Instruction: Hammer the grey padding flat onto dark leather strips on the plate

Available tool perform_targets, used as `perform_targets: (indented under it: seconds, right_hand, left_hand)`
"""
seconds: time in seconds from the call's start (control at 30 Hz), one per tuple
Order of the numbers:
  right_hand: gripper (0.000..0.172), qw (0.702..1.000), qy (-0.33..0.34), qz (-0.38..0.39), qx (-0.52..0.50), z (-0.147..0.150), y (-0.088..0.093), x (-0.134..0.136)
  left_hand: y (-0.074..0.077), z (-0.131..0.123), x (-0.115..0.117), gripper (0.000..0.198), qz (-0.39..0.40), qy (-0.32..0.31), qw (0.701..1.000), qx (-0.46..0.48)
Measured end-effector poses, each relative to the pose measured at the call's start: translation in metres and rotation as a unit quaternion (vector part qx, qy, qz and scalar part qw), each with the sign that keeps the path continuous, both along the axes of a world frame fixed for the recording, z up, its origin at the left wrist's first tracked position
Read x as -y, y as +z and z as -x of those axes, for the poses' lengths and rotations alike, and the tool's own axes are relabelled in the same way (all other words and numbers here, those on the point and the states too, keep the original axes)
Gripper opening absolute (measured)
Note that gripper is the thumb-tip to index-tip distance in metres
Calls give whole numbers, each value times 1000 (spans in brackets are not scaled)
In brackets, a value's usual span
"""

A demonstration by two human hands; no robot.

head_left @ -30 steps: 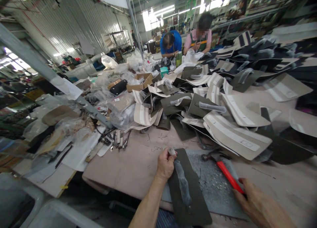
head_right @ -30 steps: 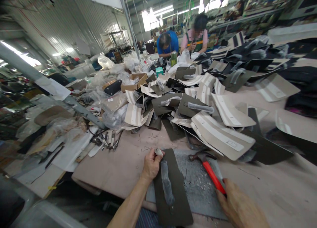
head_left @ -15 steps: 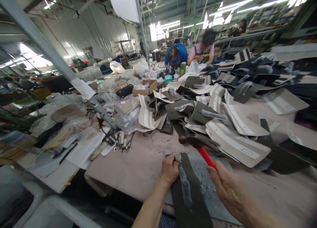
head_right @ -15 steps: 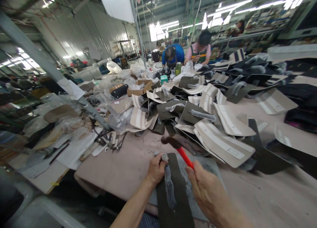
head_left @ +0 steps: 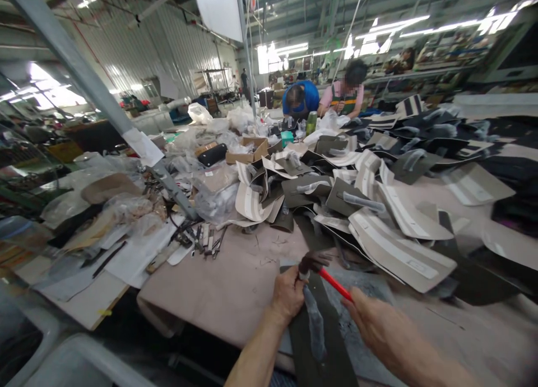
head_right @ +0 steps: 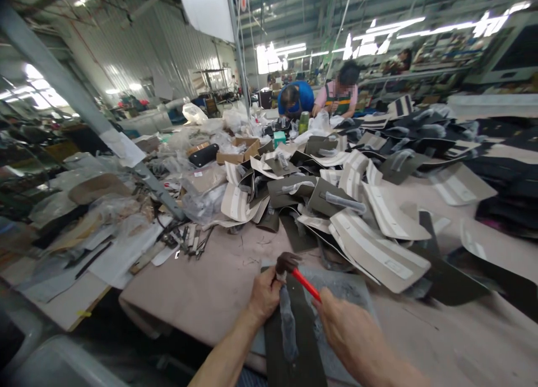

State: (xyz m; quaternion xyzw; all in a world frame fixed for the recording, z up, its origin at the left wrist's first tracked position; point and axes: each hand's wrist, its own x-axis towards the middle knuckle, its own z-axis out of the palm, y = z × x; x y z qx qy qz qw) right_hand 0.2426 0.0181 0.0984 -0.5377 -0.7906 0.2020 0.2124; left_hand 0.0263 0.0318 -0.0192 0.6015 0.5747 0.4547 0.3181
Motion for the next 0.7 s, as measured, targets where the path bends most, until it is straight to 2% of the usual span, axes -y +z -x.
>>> perform_targets:
  seconds: [0.1, 0.17, 0.27, 0.33, 0.37, 0.47, 0.53, 0.6, 0.7]
  right_hand:
    - [35, 993, -18, 101, 66, -16, -29, -1]
    - [43, 988, -37, 140, 57, -34, -45, -2]
    - [48, 984, -52, 169, 32, -64, -74, -1]
    - [47, 978, -81, 172, 82, -75, -89, 1]
    - [46, 976, -97, 149, 122, -76, -93, 2]
    - [47, 974, -113, -11, 194, -51, -86, 10]
    - [49, 984, -86, -74, 140, -16, -74, 17]
    - [49, 998, -30, -34, 48, 23, -67, 27]
    - [43, 998, 30, 46, -38, 65, -70, 47]
  left_hand:
    - [3, 0, 0, 22, 2, 1, 1000, 7]
    - [4, 1, -1, 23, -2, 2, 1000, 9]
    - [4, 1, -2, 24, -3, 5, 1000, 17]
    - [4, 0, -2, 22, 0, 6, 1000, 22]
    - [4, 0, -1, 21, 1, 7, 1000, 24]
    - [4, 0, -1, 20, 3, 7, 1000, 28]
    - [4, 1, -3, 21, 4, 5, 1000, 31]
    - [4, 1, -4, 19, 9, 3, 999, 34]
    - [8, -2, 0, 12, 42, 28, 996, 74]
